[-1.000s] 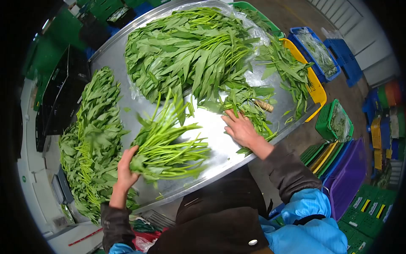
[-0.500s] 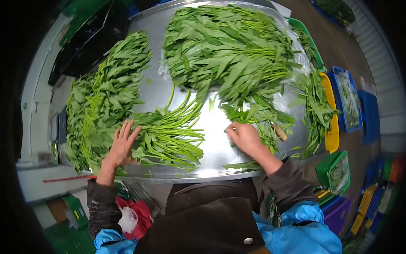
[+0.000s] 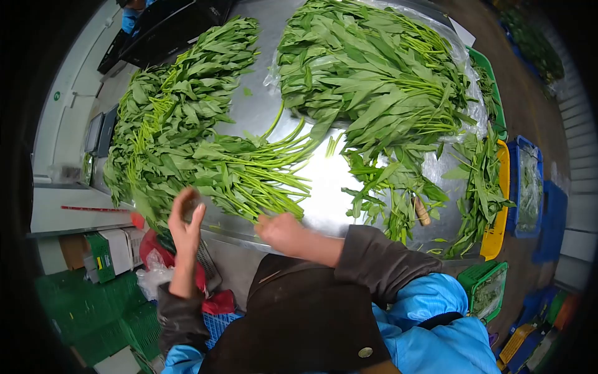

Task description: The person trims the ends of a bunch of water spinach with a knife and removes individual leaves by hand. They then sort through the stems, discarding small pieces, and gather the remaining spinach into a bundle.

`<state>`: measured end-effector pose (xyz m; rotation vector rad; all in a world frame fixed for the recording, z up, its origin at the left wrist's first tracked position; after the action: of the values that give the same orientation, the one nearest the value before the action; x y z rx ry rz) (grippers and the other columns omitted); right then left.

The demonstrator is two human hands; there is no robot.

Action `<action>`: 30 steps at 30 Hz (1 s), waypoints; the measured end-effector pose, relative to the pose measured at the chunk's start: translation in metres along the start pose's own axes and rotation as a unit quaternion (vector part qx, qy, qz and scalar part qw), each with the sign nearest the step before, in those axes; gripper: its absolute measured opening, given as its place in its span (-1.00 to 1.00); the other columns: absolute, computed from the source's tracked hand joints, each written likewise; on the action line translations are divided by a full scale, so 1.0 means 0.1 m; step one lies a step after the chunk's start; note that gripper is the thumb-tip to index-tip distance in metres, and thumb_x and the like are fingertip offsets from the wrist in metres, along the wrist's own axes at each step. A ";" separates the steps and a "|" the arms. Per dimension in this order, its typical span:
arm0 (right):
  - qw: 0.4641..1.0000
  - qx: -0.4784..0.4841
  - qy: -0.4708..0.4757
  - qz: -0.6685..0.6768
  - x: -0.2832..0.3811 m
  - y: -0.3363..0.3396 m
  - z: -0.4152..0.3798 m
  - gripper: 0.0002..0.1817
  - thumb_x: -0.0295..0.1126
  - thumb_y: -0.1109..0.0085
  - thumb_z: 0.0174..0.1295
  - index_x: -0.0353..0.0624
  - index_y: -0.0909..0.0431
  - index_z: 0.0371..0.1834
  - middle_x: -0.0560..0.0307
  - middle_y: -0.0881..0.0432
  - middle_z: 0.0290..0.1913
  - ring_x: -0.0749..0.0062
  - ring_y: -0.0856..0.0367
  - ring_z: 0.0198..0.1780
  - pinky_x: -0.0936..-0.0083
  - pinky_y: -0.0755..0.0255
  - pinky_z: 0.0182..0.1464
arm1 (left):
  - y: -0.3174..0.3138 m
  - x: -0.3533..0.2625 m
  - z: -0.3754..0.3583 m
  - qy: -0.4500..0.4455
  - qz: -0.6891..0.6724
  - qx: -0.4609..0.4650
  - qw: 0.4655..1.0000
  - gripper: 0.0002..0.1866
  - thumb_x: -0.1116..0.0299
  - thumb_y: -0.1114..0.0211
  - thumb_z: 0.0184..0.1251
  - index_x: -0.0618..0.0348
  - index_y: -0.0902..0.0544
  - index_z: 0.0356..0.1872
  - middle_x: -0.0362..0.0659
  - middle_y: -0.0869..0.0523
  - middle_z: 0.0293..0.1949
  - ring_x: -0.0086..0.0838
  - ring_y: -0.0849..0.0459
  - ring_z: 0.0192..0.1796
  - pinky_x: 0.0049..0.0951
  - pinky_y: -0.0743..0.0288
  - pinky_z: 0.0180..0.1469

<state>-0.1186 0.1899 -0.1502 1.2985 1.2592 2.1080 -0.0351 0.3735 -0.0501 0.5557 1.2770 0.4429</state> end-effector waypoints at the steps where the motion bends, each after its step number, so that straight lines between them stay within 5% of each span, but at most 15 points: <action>1: 0.999 0.001 0.028 -0.031 0.10 -0.03 0.00 -0.88 -0.44 -0.10 0.02 -0.19 -0.53 -0.36 0.11 -0.52 -0.52 0.21 -0.60 -0.53 0.31 -0.43 -0.56 | -0.07 0.18 -0.22 0.126 -0.150 0.000 0.981 -0.66 0.50 -0.35 0.21 0.32 -0.59 0.01 -0.12 -0.70 -0.13 -0.49 -0.65 -0.08 -0.49 -0.49 0.03; 4: 0.997 0.025 -0.002 -0.074 0.13 -0.30 0.08 -0.97 -0.48 -0.11 -0.06 -0.16 -0.47 -0.54 0.15 -0.55 -0.62 0.27 -0.63 -0.54 0.35 -0.44 -0.58 | -0.38 0.45 -0.68 0.254 -0.227 0.058 0.938 -0.77 0.58 -0.28 0.25 0.34 -0.62 -0.06 -0.08 -0.73 -0.19 -0.45 -0.70 -0.15 -0.54 -0.55 -0.04; 6: 0.990 0.061 -0.041 -0.123 0.05 -0.45 0.09 -0.97 -0.48 -0.11 -0.06 -0.15 -0.47 -0.55 0.16 -0.57 -0.63 0.27 -0.64 -0.53 0.36 -0.46 -0.55 | -0.61 0.47 -0.75 0.234 -0.203 0.086 0.947 -0.77 0.59 -0.24 0.24 0.38 -0.63 -0.08 -0.07 -0.73 -0.19 -0.45 -0.70 -0.17 -0.51 -0.55 -0.07; 8: 0.997 0.029 0.016 -0.070 -0.01 -0.48 0.05 -0.94 -0.45 -0.13 -0.05 -0.16 -0.48 -0.50 0.12 -0.58 -0.53 0.25 -0.65 -0.48 0.35 -0.49 -0.49 | -0.82 0.51 -0.72 0.221 -0.197 0.108 0.949 -0.76 0.57 -0.25 0.21 0.39 -0.62 -0.09 -0.05 -0.72 -0.19 -0.44 -0.70 -0.19 -0.50 -0.54 -0.09; 10: 0.997 0.031 0.021 -0.072 -0.06 -0.47 -0.04 -0.92 -0.43 -0.14 -0.03 -0.16 -0.49 -0.47 0.08 -0.57 -0.46 0.24 -0.66 -0.44 0.33 -0.50 -0.46 | -1.00 0.55 -0.61 0.130 0.045 0.152 0.979 -0.72 0.49 -0.31 0.15 0.40 -0.63 -0.11 -0.05 -0.72 -0.27 -0.47 -0.67 -0.27 -0.49 -0.52 -0.14; 12: 0.996 0.034 0.031 -0.071 -0.11 -0.39 -0.13 -0.90 -0.41 -0.14 -0.01 -0.16 -0.49 -0.43 0.03 -0.56 -0.39 0.22 -0.66 -0.41 0.31 -0.51 -0.43 | -1.14 0.69 -0.52 0.175 0.024 0.138 0.975 -0.70 0.45 -0.32 0.11 0.41 -0.63 -0.13 0.00 -0.71 -0.29 -0.40 -0.68 -0.29 -0.44 -0.53 -0.17; 14: 0.989 0.144 0.017 -0.023 -0.20 -0.31 -0.30 -0.89 -0.39 -0.12 0.04 -0.15 -0.49 -0.38 -0.04 -0.53 -0.29 0.17 -0.66 -0.36 0.25 -0.51 -0.41 | -1.19 0.69 -0.46 0.221 0.027 0.127 0.966 -0.70 0.41 -0.34 0.07 0.41 -0.63 -0.19 0.03 -0.70 -0.33 -0.32 -0.68 -0.36 -0.38 -0.53 -0.24; 18: 0.976 0.216 0.022 -0.010 -0.52 0.00 -0.99 -0.91 -0.43 -0.12 0.03 -0.12 -0.51 -0.37 0.02 -0.57 -0.36 0.09 -0.66 -0.32 0.20 -0.53 -0.37 | -1.23 0.77 -0.40 0.223 0.025 0.138 0.965 -0.69 0.41 -0.37 0.05 0.42 -0.63 -0.21 -0.01 -0.68 -0.38 -0.39 -0.67 -0.37 -0.42 -0.52 -0.25; 20: 0.909 0.405 -0.062 -0.075 -0.85 0.17 -1.35 -0.92 -0.43 -0.11 0.05 -0.10 -0.56 -0.38 0.03 -0.62 -0.38 0.06 -0.66 -0.31 0.16 -0.53 -0.35 | -1.19 0.72 -0.42 0.234 0.009 0.144 0.961 -0.69 0.43 -0.36 0.06 0.43 -0.62 -0.20 -0.01 -0.67 -0.31 -0.40 -0.67 -0.33 -0.43 -0.53 -0.22; 23: 0.846 0.495 -0.155 -0.125 -0.82 0.91 -1.30 -0.88 -0.39 -0.12 0.09 -0.09 -0.62 -0.34 0.00 -0.66 -0.34 0.04 -0.66 -0.30 0.15 -0.52 -0.31 | -1.14 0.67 -0.59 0.255 -0.082 0.117 0.956 -0.67 0.48 -0.33 0.11 0.45 -0.56 -0.11 0.00 -0.64 -0.16 -0.39 -0.67 -0.22 -0.43 -0.55 -0.13; 25: 0.924 0.351 -0.150 -0.039 -0.77 1.11 -1.05 -0.87 -0.38 -0.10 0.12 -0.09 -0.65 -0.38 -0.07 -0.65 -0.40 0.02 -0.66 -0.31 0.14 -0.52 -0.28 | -1.11 0.65 -0.77 0.263 -0.155 0.083 0.948 -0.64 0.52 -0.31 0.13 0.45 -0.51 -0.04 0.00 -0.61 -0.08 -0.38 -0.67 -0.15 -0.43 -0.55 -0.06; 27: 0.968 0.182 -0.169 0.038 -0.75 1.03 -0.73 -0.85 -0.36 -0.14 0.12 -0.09 -0.63 -0.27 -0.07 -0.65 -0.33 0.00 -0.64 -0.28 0.14 -0.51 -0.23 | -1.12 0.63 -0.95 0.355 -0.370 -0.054 0.857 -0.54 0.60 -0.26 0.16 0.45 -0.37 0.10 0.01 -0.56 0.00 -0.35 -0.62 -0.01 -0.39 -0.51 0.07; 28: 0.980 0.087 -0.168 0.068 -0.74 0.91 -0.57 -0.83 -0.32 -0.14 0.14 -0.09 -0.64 -0.26 -0.05 -0.65 -0.33 0.01 -0.63 -0.29 0.16 -0.50 -0.24 | -1.13 0.50 -1.01 0.423 -0.418 -0.077 0.800 -0.51 0.60 -0.26 0.17 0.40 -0.34 0.13 -0.03 -0.59 -0.04 -0.34 -0.61 0.01 -0.36 -0.44 0.15; 29: 0.982 -0.009 -0.164 0.097 -0.72 0.80 -0.41 -0.81 -0.27 -0.15 0.17 -0.10 -0.64 -0.25 -0.02 -0.64 -0.33 0.02 -0.62 -0.29 0.18 -0.49 -0.24 | -1.17 0.44 -1.01 0.424 -0.417 -0.079 0.800 -0.51 0.60 -0.26 0.17 0.40 -0.34 0.13 -0.03 -0.59 -0.04 -0.34 -0.61 0.01 -0.36 -0.44 0.15; 30: 0.979 -0.029 -0.170 0.111 -0.68 0.72 -0.26 -0.82 -0.30 -0.16 0.16 -0.12 -0.63 -0.24 -0.01 -0.63 -0.31 0.02 -0.62 -0.28 0.18 -0.49 -0.23 | -1.24 0.40 -1.03 0.448 -0.467 -0.055 0.760 -0.55 0.57 -0.26 0.19 0.36 -0.36 0.11 -0.05 -0.60 -0.05 -0.33 -0.61 0.02 -0.34 -0.43 0.17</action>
<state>-0.0961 0.0922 -0.1309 1.7520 0.9379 1.9345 -0.1246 0.3136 -0.1765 -0.5318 2.2236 -0.1218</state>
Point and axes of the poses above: each hand's wrist, its own z-axis towards the middle knuckle, its own y-axis out of the back of the hand, x = y × z, the point moved 4 cm from there along z, towards the middle knuckle
